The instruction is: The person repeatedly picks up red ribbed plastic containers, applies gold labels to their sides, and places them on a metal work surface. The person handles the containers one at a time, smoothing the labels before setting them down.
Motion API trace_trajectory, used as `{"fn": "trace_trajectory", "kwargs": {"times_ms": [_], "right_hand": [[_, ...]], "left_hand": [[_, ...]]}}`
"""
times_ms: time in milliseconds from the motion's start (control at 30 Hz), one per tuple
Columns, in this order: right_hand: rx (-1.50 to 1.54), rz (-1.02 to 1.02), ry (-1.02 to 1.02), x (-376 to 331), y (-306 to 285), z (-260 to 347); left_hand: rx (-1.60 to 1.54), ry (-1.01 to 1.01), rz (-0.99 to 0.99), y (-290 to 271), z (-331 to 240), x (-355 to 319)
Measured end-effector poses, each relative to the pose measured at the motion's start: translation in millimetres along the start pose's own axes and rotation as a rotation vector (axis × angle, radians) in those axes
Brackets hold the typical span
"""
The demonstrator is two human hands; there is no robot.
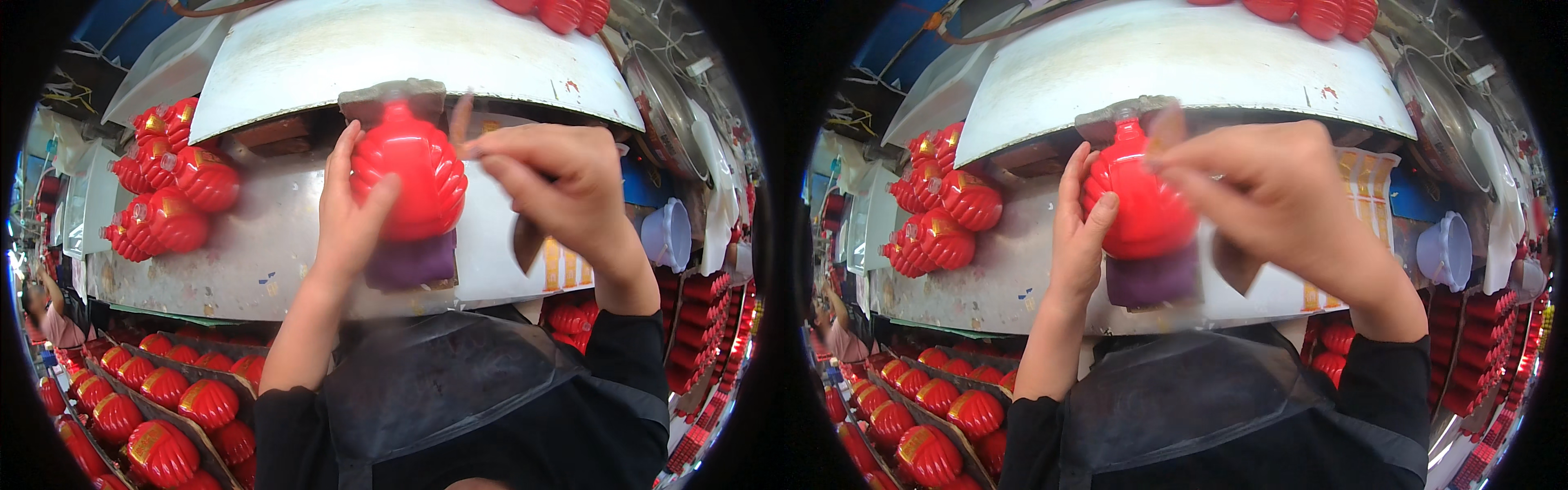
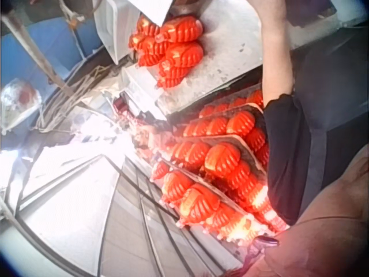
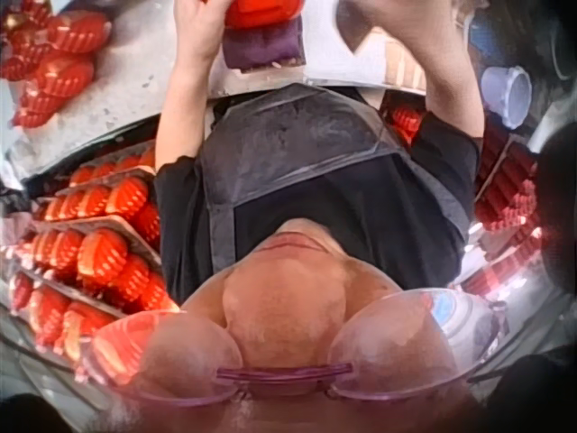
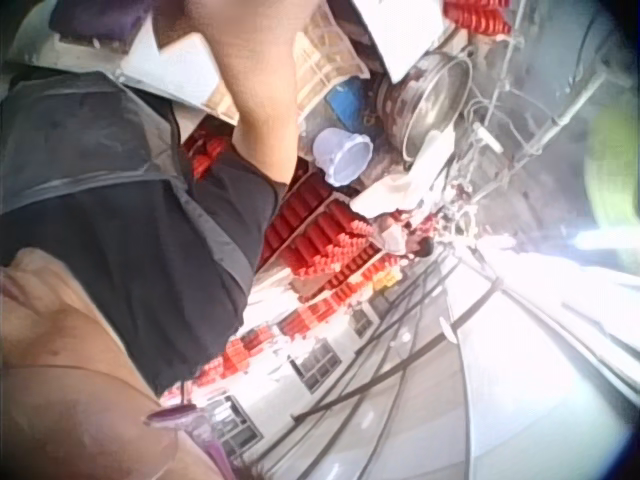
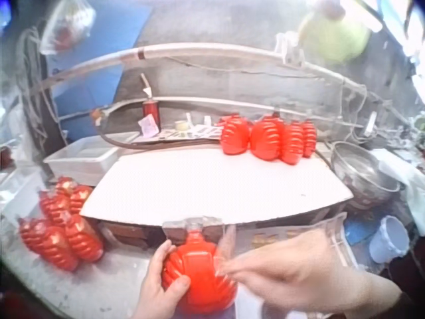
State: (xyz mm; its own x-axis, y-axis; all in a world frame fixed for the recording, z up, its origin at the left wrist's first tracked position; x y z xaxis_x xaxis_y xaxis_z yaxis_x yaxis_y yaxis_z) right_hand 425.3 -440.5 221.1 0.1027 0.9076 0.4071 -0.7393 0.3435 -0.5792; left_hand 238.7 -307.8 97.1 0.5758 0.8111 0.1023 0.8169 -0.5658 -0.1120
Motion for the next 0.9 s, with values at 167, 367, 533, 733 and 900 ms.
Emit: {"fn": "trace_trajectory", "kwargs": {"times_ms": [167, 367, 533, 733, 900], "right_hand": [[-0.584, 0.265, -0.421, 6, 53, 10], [-0.789, 0.146, -0.531, -22, 77, 1], [-0.834, 0.215, -0.578, -45, 81, 8], [-0.357, -0.002, -0.146, -21, 57, -11], [-0.235, -0.001, -0.06, 5, 62, -44]], "left_hand": [[0.02, 0.017, -0.008, -3, -11, 17], [0.248, 0.058, -0.018, 3, -14, 30], [0.174, 0.062, -0.04, 3, -9, 26], [0.582, 0.539, -0.059, -5, -16, 17], [0.721, 0.547, 0.019, -1, -20, 10]]}}
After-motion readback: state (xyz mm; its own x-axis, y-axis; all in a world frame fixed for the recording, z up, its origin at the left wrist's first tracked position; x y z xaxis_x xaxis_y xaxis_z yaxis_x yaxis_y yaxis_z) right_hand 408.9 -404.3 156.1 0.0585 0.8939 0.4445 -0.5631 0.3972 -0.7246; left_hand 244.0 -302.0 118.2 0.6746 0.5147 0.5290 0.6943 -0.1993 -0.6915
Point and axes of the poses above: each hand's wrist, its own x-axis towards the middle knuckle, its own y-axis out of the palm, z = x × y, the point moved 3 cm from there along x, towards the middle knuckle, and after that the axes turned 6 degrees about x, right-handed, at the moved point
